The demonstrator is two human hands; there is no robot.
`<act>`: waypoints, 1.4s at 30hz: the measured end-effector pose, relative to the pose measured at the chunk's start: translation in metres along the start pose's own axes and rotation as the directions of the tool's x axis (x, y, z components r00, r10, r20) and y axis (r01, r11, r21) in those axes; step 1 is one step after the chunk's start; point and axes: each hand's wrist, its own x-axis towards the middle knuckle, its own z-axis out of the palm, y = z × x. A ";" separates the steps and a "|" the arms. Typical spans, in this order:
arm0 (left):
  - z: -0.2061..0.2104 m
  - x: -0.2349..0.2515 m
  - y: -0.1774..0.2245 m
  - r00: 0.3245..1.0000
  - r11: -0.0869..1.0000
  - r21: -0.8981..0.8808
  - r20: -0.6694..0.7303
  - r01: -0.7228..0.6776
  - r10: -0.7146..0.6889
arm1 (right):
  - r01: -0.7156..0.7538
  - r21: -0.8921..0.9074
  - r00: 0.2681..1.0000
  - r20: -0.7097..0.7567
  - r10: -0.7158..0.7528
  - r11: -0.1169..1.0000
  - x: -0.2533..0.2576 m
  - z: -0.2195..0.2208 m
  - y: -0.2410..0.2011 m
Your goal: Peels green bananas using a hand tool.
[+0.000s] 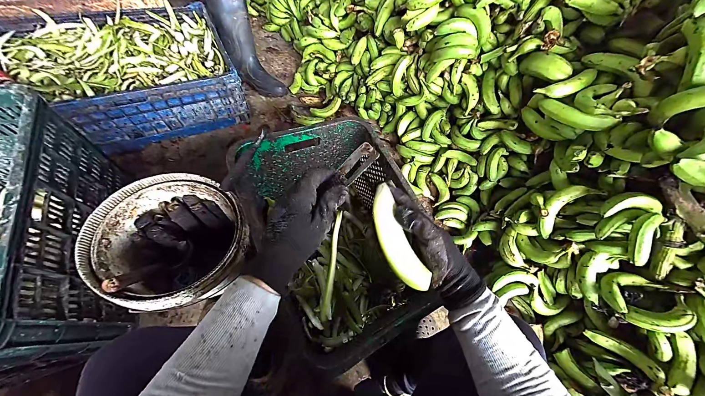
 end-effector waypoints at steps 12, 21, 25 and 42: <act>0.037 -0.043 0.030 0.912 0.905 0.207 -0.106 -0.370 0.397 | 0.369 0.255 0.702 -0.707 -0.088 0.894 0.015 -0.004 0.013; 0.018 -0.008 -0.013 0.990 0.999 -0.045 0.139 0.015 -0.008 | -0.111 -0.226 0.993 -0.075 0.096 0.968 -0.010 -0.007 0.004; 0.015 -0.008 -0.008 0.993 0.999 0.018 0.116 0.033 -0.035 | -0.091 0.279 0.993 -0.041 0.107 0.956 -0.001 -0.012 0.014; 0.030 -0.021 -0.014 0.969 0.975 -0.090 0.161 0.203 -0.187 | -0.090 0.147 0.985 -0.131 0.109 0.985 -0.005 0.001 0.015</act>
